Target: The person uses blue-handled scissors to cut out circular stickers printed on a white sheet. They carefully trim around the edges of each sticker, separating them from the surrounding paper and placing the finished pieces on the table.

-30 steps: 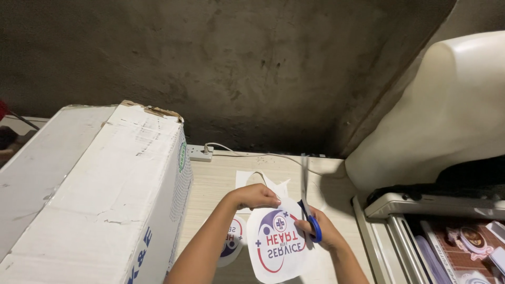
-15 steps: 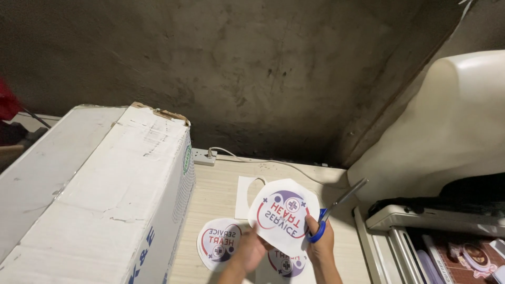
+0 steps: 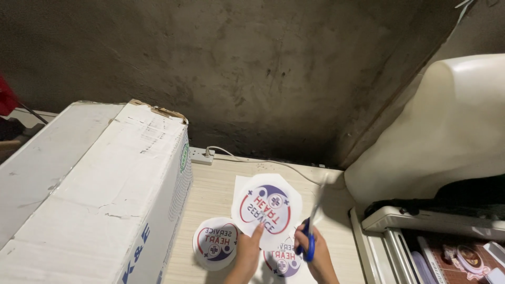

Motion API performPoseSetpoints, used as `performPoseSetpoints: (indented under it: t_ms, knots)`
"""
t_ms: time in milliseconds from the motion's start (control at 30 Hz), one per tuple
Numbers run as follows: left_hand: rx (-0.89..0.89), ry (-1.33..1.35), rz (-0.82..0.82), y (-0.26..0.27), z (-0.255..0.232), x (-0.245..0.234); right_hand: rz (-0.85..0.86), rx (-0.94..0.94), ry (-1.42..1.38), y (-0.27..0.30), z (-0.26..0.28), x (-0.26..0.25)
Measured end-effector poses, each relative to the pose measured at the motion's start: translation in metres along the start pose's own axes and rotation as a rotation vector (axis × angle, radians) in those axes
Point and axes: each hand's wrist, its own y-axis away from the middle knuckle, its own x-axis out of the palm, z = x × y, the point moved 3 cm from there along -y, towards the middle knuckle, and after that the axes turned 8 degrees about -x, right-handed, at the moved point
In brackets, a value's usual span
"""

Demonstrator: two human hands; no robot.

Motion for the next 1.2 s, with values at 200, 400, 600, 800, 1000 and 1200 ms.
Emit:
performPoseSetpoints:
  t_ms: [200,400,600,800,1000,1200]
  knots:
    - [0.281,0.172,0.023,-0.026,0.0,-0.016,0.352,0.122,-0.001,0.003,-0.048,-0.031]
    - [0.191,0.108,-0.011,-0.018,-0.013,-0.016,0.469,0.078,0.212,0.0,-0.049,-0.033]
    - [0.176,0.174,0.096,-0.015,-0.017,-0.014,0.424,0.139,0.173,0.005,-0.015,-0.017]
    - [0.21,0.211,0.125,-0.022,-0.014,-0.017,0.452,0.1,0.155,0.008,-0.006,-0.02]
    - [0.2,0.241,0.225,-0.01,-0.026,-0.019,0.479,0.1,0.308,0.004,0.003,-0.039]
    - [0.154,0.13,0.184,-0.003,-0.034,-0.019,0.361,0.142,0.369,0.012,0.014,-0.043]
